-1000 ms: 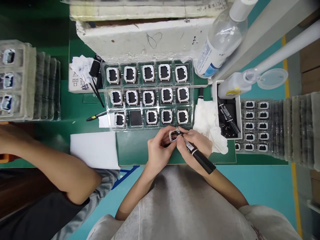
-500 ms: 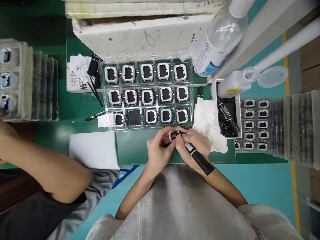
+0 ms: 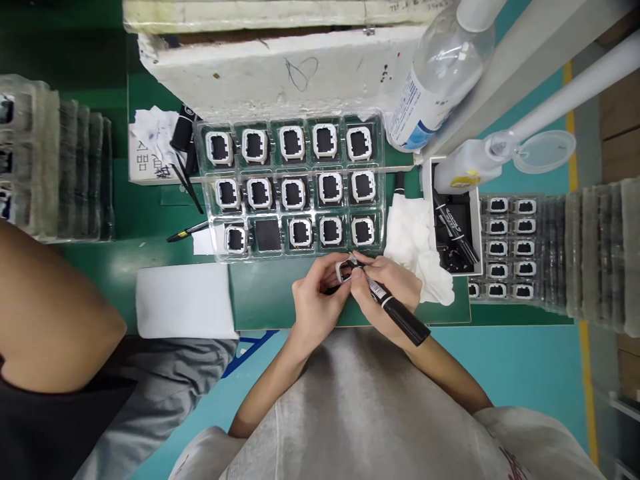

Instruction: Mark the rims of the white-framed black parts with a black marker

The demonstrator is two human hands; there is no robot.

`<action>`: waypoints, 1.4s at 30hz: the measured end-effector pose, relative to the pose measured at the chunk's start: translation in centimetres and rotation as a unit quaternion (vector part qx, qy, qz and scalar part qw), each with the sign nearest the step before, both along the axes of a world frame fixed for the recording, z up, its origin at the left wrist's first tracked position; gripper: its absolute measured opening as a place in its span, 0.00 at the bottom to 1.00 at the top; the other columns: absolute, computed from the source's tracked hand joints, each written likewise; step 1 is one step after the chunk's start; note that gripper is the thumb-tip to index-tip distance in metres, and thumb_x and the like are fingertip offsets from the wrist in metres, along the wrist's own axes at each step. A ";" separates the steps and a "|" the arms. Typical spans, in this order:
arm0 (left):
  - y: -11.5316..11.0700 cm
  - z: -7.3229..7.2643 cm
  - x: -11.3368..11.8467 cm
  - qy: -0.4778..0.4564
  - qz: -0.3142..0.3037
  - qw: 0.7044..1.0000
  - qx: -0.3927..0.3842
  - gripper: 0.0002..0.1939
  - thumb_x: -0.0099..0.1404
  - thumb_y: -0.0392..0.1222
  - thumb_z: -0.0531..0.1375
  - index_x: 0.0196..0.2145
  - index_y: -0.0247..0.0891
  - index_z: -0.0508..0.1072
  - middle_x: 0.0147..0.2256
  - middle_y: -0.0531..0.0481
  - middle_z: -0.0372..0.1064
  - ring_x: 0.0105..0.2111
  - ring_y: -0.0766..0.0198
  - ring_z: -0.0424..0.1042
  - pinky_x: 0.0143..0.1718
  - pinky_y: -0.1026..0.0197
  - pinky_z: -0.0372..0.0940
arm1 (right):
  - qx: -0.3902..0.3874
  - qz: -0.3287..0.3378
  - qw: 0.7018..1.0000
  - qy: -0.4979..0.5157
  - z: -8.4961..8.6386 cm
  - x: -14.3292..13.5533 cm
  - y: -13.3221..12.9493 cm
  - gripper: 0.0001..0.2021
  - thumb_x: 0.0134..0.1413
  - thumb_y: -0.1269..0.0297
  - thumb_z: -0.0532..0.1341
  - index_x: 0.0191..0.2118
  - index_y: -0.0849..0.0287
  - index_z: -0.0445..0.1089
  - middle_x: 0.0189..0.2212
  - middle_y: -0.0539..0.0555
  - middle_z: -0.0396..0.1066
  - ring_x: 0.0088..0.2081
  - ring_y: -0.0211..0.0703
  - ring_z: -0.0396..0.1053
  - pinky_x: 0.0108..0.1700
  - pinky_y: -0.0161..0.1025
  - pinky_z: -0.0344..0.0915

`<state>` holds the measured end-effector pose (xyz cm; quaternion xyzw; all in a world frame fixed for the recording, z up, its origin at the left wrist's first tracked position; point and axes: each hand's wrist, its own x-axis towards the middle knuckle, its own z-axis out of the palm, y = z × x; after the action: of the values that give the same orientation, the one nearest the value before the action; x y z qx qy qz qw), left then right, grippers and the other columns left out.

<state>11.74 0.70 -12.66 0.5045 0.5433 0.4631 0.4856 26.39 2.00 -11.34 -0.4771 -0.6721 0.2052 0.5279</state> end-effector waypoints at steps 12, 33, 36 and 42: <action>0.0 -0.6 -0.3 -0.053 -0.001 0.999 0.000 0.16 0.73 0.35 0.72 0.56 0.41 0.79 0.45 0.51 0.84 0.44 0.63 0.86 0.50 0.66 0.81 | 0.030 0.024 0.999 -0.013 0.3 -0.1 0.4 0.10 0.77 0.78 0.65 0.43 0.57 0.67 0.37 0.52 0.75 0.44 0.52 0.82 0.48 0.46 0.87; 0.2 -0.9 -0.3 -0.058 -0.007 0.998 -0.011 0.18 0.71 0.37 0.73 0.57 0.39 0.80 0.49 0.47 0.84 0.45 0.61 0.86 0.51 0.64 0.81 | -0.007 0.008 1.000 -0.004 0.0 0.2 0.1 0.09 0.78 0.77 0.66 0.43 0.58 0.69 0.39 0.51 0.77 0.49 0.52 0.82 0.54 0.46 0.86; 0.4 -0.4 -0.3 -0.083 -0.009 0.996 -0.033 0.19 0.69 0.37 0.75 0.56 0.39 0.80 0.48 0.47 0.84 0.46 0.61 0.86 0.52 0.63 0.81 | -0.021 0.020 1.000 0.006 0.4 0.5 0.1 0.09 0.77 0.77 0.66 0.43 0.58 0.70 0.41 0.52 0.78 0.49 0.52 0.83 0.53 0.46 0.86; 0.8 0.3 -0.3 -0.152 -0.007 0.986 -0.075 0.25 0.61 0.33 0.79 0.54 0.39 0.80 0.47 0.48 0.84 0.46 0.61 0.86 0.52 0.64 0.81 | -0.029 0.019 0.999 0.040 0.6 0.5 -0.1 0.08 0.75 0.78 0.67 0.44 0.58 0.71 0.44 0.53 0.80 0.50 0.52 0.83 0.54 0.47 0.86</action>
<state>11.41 1.50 -12.35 0.3942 0.4930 0.4891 0.6019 26.88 1.89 -10.75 -0.4707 -0.6532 0.2531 0.5364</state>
